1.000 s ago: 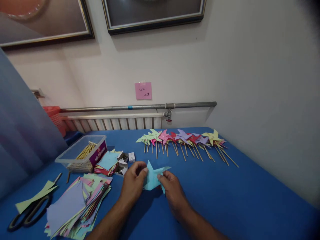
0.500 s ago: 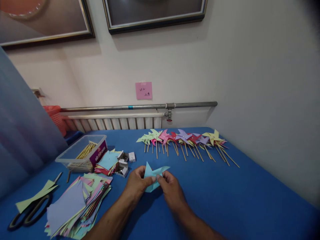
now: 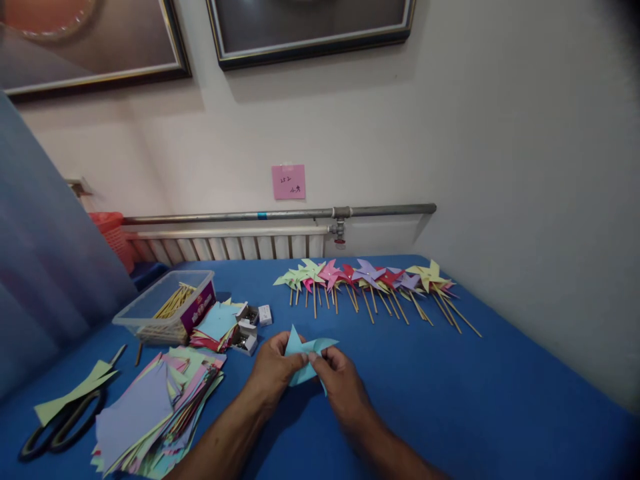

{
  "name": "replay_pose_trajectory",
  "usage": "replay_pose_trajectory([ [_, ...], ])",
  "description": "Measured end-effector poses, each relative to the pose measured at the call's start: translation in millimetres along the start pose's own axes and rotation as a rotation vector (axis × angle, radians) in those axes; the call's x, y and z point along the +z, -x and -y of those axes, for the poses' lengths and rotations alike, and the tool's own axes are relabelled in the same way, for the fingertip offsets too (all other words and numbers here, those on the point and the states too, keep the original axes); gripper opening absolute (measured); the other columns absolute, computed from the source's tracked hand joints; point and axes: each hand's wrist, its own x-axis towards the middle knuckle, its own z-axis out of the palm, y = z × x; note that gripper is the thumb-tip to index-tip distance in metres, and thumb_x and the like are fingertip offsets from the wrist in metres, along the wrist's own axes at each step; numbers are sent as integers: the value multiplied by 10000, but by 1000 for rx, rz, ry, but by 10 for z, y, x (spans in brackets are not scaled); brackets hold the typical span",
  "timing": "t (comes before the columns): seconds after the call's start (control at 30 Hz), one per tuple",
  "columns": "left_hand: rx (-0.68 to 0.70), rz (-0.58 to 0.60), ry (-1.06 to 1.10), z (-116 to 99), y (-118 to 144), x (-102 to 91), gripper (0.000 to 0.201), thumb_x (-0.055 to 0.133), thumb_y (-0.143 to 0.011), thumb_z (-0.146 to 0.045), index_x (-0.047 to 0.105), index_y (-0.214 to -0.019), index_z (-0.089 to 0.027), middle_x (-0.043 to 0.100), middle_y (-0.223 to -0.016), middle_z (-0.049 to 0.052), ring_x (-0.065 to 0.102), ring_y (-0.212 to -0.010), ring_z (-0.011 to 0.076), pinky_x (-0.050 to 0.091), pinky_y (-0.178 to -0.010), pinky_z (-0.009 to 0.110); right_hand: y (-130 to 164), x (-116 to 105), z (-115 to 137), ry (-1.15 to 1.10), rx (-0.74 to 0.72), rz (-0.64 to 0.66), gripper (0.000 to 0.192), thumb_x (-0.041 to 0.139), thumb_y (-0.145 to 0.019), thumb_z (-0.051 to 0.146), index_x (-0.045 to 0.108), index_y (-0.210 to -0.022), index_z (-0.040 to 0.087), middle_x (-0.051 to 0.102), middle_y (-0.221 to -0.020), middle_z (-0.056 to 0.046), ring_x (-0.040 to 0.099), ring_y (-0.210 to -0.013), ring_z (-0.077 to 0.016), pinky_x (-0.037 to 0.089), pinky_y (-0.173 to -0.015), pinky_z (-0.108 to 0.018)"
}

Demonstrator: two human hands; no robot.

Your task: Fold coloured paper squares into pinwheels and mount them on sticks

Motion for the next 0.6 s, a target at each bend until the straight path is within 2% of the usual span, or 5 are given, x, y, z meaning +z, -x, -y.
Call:
replay_pose_trajectory([
  [0.13,-25,49,-26,-69,20,-23,363,852,-540,-267,682,-844,-167,638,-624,-48,506,-513,107,375,-541,230,-46,-41,53,-65,-16,-31,434,810,-785,537,722,-1071,222,751,-859,-25,683,-749,-223,538,-703,-328],
  [0.2,-25,87,-78,-117,46,-27,358,839,-545,-257,676,-852,-175,622,-632,-54,492,-523,107,373,-546,233,-65,-81,134,-24,-64,-46,472,829,-765,458,707,-1158,228,779,-986,-53,725,-882,-246,566,-794,-348],
  [0.37,101,141,-293,-191,120,-32,270,764,-647,-197,722,-913,-172,574,-662,-67,439,-562,102,318,-541,222,-9,-177,371,446,-290,30,426,781,-749,210,768,-1168,287,799,-1145,-67,689,-1140,-308,480,-1068,-479],
  [0.47,145,176,-367,-217,146,-38,278,705,-669,-147,744,-944,-170,629,-740,-40,504,-642,127,371,-590,225,44,-195,414,598,-351,61,486,781,-754,162,786,-1219,304,812,-1099,-71,677,-1124,-327,452,-1065,-491],
  [0.6,167,203,-386,-246,148,-59,312,686,-660,-105,768,-955,-168,677,-794,-15,572,-750,160,429,-674,233,62,-174,394,583,-330,93,508,747,-748,111,800,-1207,321,821,-1032,-53,694,-1035,-304,477,-946,-422],
])
